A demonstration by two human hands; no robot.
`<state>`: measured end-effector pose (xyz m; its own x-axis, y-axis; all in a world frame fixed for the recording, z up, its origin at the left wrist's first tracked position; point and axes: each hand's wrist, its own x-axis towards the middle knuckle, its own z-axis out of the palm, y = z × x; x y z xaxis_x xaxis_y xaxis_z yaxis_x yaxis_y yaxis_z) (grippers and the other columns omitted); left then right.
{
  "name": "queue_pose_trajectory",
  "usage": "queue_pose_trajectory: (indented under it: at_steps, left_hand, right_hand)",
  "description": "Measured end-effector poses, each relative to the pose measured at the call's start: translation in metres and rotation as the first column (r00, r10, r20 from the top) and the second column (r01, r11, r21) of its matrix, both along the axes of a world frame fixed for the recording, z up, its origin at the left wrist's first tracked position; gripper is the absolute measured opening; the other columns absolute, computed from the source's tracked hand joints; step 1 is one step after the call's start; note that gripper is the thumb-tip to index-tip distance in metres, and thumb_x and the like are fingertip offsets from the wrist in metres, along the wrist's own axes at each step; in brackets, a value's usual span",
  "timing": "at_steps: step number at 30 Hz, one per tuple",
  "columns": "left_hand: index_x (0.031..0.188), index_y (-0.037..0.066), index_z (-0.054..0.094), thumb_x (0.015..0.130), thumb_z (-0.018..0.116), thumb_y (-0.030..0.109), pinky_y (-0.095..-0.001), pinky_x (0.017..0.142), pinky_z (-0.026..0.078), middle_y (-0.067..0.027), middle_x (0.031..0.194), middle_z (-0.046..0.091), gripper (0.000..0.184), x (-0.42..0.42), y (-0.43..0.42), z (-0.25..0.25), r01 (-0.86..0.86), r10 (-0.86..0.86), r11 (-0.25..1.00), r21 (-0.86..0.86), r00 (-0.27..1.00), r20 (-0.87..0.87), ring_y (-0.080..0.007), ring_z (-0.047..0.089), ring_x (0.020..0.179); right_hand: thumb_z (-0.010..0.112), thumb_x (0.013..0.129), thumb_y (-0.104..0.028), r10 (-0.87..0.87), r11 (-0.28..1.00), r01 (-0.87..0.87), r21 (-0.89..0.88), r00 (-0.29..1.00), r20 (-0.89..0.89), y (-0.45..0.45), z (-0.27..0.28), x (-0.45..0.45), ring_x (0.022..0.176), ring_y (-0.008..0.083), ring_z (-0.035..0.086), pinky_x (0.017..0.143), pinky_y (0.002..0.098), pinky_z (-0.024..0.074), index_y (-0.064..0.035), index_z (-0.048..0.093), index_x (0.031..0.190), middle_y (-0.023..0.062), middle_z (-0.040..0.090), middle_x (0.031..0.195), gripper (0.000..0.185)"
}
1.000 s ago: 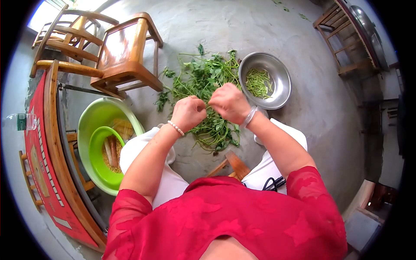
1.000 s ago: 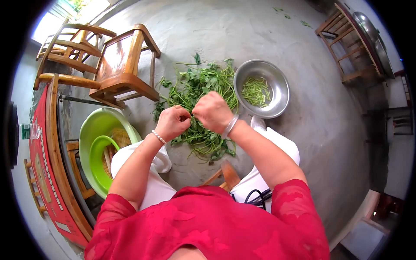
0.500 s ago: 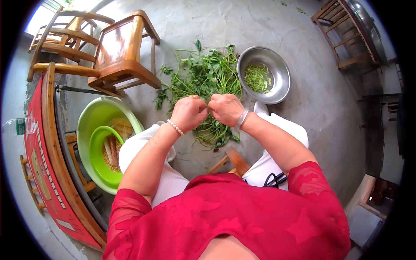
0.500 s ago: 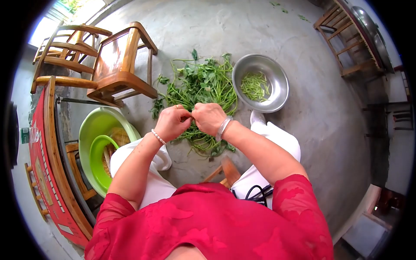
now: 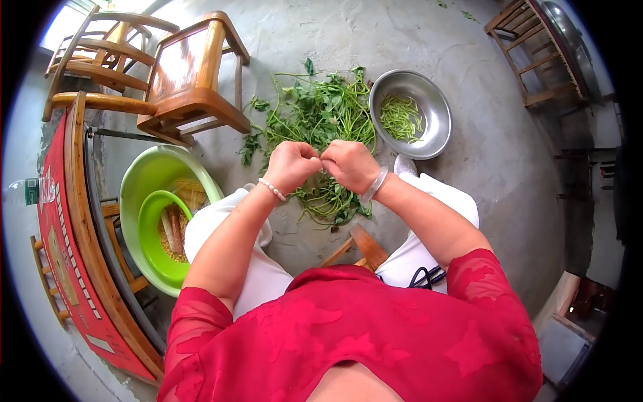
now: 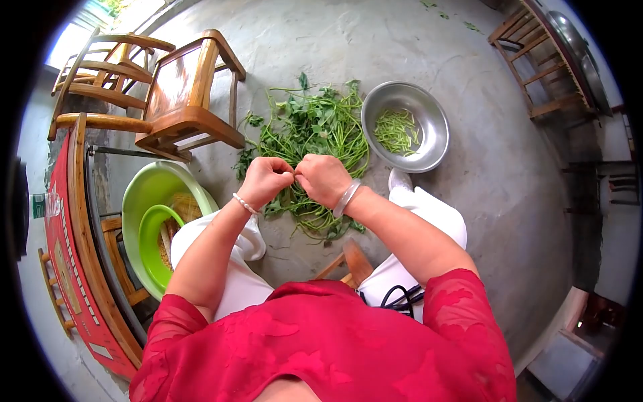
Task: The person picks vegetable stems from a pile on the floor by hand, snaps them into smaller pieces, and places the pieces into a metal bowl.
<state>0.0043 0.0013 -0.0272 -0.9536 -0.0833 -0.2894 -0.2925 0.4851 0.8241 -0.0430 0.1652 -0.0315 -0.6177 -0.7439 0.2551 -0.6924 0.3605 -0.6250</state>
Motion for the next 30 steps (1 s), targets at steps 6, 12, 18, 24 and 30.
queue_pose_trajectory:
  at_steps: [6,12,18,24,30]
  left_hand:
    - [0.074,0.002,0.061,0.072,0.061,0.011,-0.0191,0.043,0.034,0.0021,0.060,0.054,0.010,-0.005,0.001,0.006,-0.246,0.165,0.858,0.451,0.963,0.212,-0.0043,0.045,0.048]
    - [0.075,0.002,0.061,0.074,0.061,0.013,-0.0195,0.044,0.036,0.0029,0.061,0.053,0.011,-0.007,-0.001,0.004,-0.174,0.097,0.897,0.407,0.974,0.203,-0.0044,0.045,0.049]
    - [0.072,0.001,0.063,0.072,0.060,0.013,-0.0211,0.047,0.038,0.0025,0.058,0.053,0.012,-0.003,-0.011,-0.005,-0.048,0.020,0.983,0.177,0.987,0.160,-0.0052,0.047,0.051]
    - [0.069,0.002,0.063,0.065,0.060,0.017,-0.0261,0.052,0.043,-0.0041,0.056,0.056,0.016,-0.001,-0.020,0.006,0.052,-0.030,0.991,-0.120,0.983,0.179,-0.0111,0.051,0.050]
    - [0.068,0.004,0.064,0.063,0.058,0.020,-0.0352,0.063,0.046,-0.0135,0.065,0.060,0.017,0.004,-0.028,0.003,0.158,-0.108,0.923,-0.350,0.981,0.160,-0.0285,0.058,0.064]
  right_hand:
    - [0.061,0.073,-0.012,-0.135,0.970,0.198,-0.138,0.920,0.369,-0.003,0.005,-0.004,0.059,0.0205,0.060,0.055,0.0303,0.0474,-0.0002,0.064,0.076,0.0100,0.061,0.068,0.013]
    - [0.060,0.079,-0.007,-0.072,0.866,0.448,-0.223,0.552,0.831,-0.001,0.014,-0.018,0.053,0.0069,0.056,0.044,0.0190,0.0433,-0.0005,0.063,0.081,0.0023,0.061,0.066,0.008]
    - [0.052,0.085,-0.008,-0.105,0.798,0.539,-0.267,0.562,0.821,0.013,0.024,-0.048,0.066,0.0090,0.060,0.051,0.0204,0.0464,-0.0020,0.058,0.083,0.0065,0.064,0.080,0.008]
    - [0.048,0.089,-0.011,-0.175,0.677,0.640,-0.364,0.620,0.765,0.042,0.034,-0.082,0.072,0.0197,0.064,0.057,0.0273,0.0521,-0.0041,0.052,0.091,0.0132,0.065,0.084,0.008]
    - [0.047,0.087,-0.006,-0.231,0.335,0.840,-0.427,0.512,0.827,0.069,0.061,-0.096,0.066,0.0179,0.061,0.055,0.0272,0.0499,-0.0019,0.052,0.088,0.0122,0.063,0.079,0.006]
